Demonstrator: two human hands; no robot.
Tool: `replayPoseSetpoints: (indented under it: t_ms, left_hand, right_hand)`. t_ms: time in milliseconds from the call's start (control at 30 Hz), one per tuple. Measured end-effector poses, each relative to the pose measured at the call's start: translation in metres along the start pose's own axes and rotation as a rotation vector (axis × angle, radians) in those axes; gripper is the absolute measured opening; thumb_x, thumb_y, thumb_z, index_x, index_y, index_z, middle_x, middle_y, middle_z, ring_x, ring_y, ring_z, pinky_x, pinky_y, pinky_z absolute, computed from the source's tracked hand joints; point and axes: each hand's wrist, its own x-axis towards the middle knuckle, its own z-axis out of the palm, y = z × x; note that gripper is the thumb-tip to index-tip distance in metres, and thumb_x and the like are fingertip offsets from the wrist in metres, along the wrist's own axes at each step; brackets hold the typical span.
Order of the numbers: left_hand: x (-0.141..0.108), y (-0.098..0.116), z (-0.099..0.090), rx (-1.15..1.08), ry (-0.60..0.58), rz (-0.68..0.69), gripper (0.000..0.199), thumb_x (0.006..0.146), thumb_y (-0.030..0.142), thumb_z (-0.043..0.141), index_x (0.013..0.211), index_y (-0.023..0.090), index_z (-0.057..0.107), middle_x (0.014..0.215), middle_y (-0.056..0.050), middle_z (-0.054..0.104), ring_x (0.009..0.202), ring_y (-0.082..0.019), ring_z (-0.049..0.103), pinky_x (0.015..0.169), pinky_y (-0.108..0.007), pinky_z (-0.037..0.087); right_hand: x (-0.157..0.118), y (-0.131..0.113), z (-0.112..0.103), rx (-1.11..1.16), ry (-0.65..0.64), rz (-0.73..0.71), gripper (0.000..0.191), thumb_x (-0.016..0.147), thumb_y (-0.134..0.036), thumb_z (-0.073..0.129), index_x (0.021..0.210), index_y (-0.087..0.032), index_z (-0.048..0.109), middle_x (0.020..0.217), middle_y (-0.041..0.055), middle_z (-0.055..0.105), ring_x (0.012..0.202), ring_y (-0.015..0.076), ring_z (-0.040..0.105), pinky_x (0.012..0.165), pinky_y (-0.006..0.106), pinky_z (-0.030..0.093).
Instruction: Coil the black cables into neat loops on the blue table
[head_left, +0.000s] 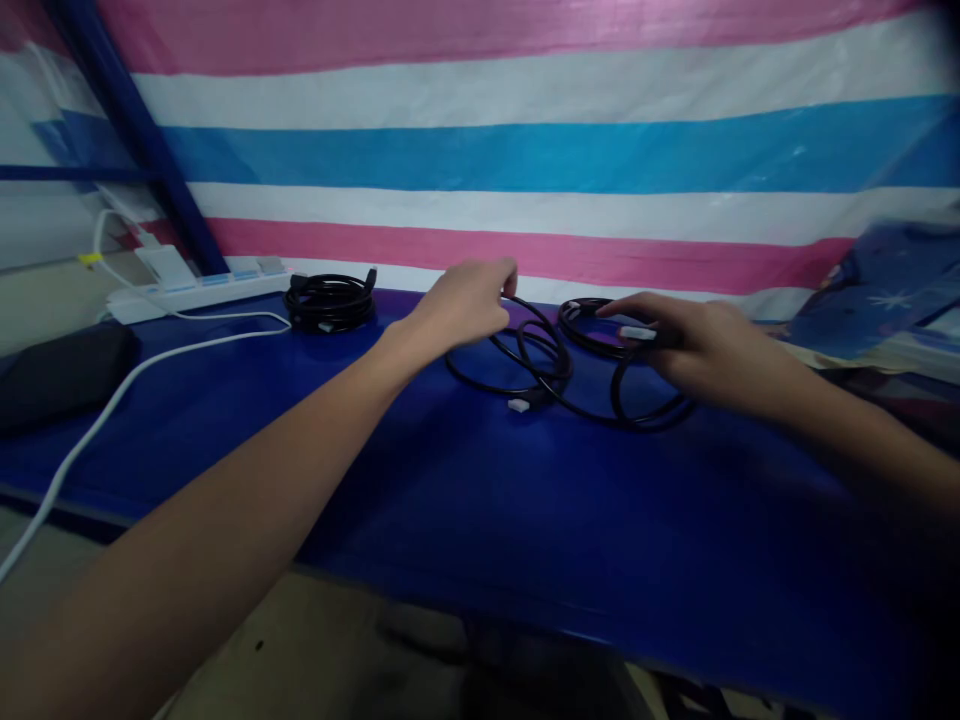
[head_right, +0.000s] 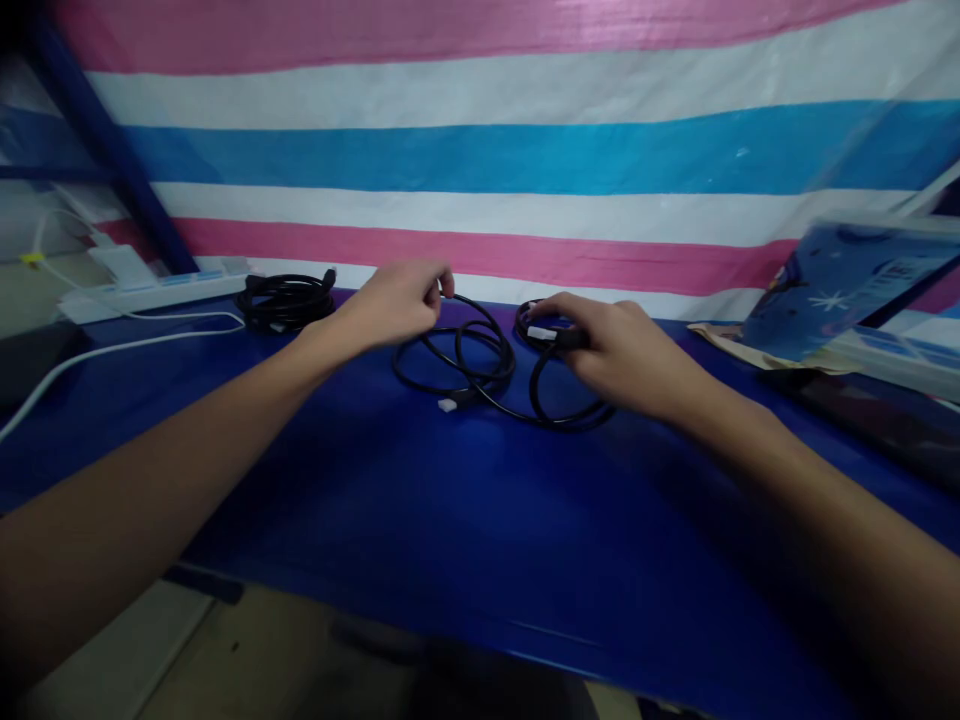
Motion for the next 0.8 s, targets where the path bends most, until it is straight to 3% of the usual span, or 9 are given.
replayPoseSetpoints:
  t_ms: [100,167,267,367,433,533,667,733,800]
  left_hand:
    - [0.002,-0.012,-0.004,-0.038,-0.071,-0.010,0.018,0.068,0.011,0.044,0.077,0.017,0.058,0.074,-0.006,0.062,0.061,-0.014,0.048,0.055,-0.029,0.030]
    - [0.000,-0.013,-0.012,-0.132,-0.275,0.004,0.013,0.074,0.021,0.046,0.065,0.019,0.055,0.065,-0.004,0.059,0.055,-0.013,0.045,0.053,-0.029,0.028]
    - [-0.004,-0.001,-0.028,-0.285,-0.596,0.042,0.033,0.078,0.042,0.053,0.055,0.019,0.053,0.053,0.000,0.048,0.048,-0.010,0.036,0.051,-0.029,0.024]
    - [-0.008,0.018,-0.036,-0.413,-0.732,0.154,0.035,0.071,0.046,0.065,0.054,0.018,0.055,0.050,0.003,0.036,0.048,-0.008,0.028,0.051,-0.029,0.018]
    - [-0.008,0.027,-0.034,-0.512,-0.684,0.190,0.035,0.074,0.044,0.064,0.056,0.017,0.052,0.052,0.003,0.033,0.049,-0.007,0.026,0.051,-0.028,0.017]
    - [-0.005,0.028,-0.021,-0.580,-0.385,0.102,0.040,0.084,0.046,0.051,0.058,0.017,0.042,0.056,0.003,0.032,0.050,-0.006,0.027,0.053,-0.028,0.018]
    - [0.002,0.014,-0.006,-0.334,-0.075,-0.044,0.039,0.088,0.042,0.043,0.059,0.018,0.034,0.056,0.002,0.034,0.051,-0.008,0.030,0.055,-0.030,0.018]
    - [0.003,0.009,-0.003,-0.181,-0.022,-0.072,0.036,0.088,0.040,0.040,0.060,0.018,0.038,0.059,-0.001,0.043,0.054,-0.011,0.036,0.056,-0.031,0.022]
    - [0.003,0.006,-0.003,-0.021,0.031,-0.122,0.033,0.088,0.038,0.038,0.064,0.018,0.048,0.066,-0.005,0.053,0.060,-0.014,0.044,0.059,-0.031,0.027]
  right_hand:
    - [0.001,0.007,-0.003,-0.058,-0.059,0.009,0.052,0.067,-0.019,0.045,0.117,-0.019,0.062,0.086,0.0071,0.067,0.075,0.0245,0.063,0.067,0.033,0.043]
    - [0.002,0.011,-0.004,-0.083,-0.075,0.032,0.053,0.068,-0.021,0.045,0.119,-0.018,0.061,0.087,0.0085,0.067,0.074,0.0254,0.062,0.067,0.035,0.043]
    - [0.003,0.016,-0.004,-0.119,-0.090,0.071,0.054,0.068,-0.021,0.044,0.120,-0.015,0.060,0.088,0.0109,0.067,0.072,0.0258,0.062,0.067,0.035,0.043]
    - [0.002,0.016,-0.004,-0.146,-0.095,0.067,0.054,0.068,-0.017,0.044,0.119,-0.013,0.060,0.091,0.0118,0.068,0.073,0.0244,0.062,0.065,0.034,0.043]
    - [0.000,0.011,-0.004,-0.128,-0.054,0.057,0.052,0.068,-0.015,0.044,0.117,-0.014,0.061,0.090,0.0103,0.068,0.073,0.0226,0.063,0.063,0.031,0.043]
    - [-0.004,-0.002,-0.004,-0.045,0.098,0.051,0.046,0.072,-0.014,0.047,0.117,-0.016,0.060,0.091,0.0078,0.068,0.077,0.0197,0.064,0.061,0.026,0.043]
    - [-0.008,-0.021,-0.007,-0.015,0.310,-0.017,0.034,0.082,-0.024,0.051,0.113,-0.018,0.062,0.079,0.0049,0.068,0.074,0.0168,0.065,0.060,0.022,0.044]
    - [-0.009,-0.026,-0.009,-0.024,0.315,-0.053,0.033,0.083,-0.028,0.050,0.113,-0.018,0.061,0.076,0.0041,0.067,0.071,0.0159,0.065,0.060,0.022,0.044]
    - [-0.008,-0.027,-0.011,-0.022,0.208,-0.063,0.036,0.083,-0.030,0.050,0.116,-0.020,0.059,0.082,0.0044,0.068,0.072,0.0164,0.065,0.059,0.023,0.045]
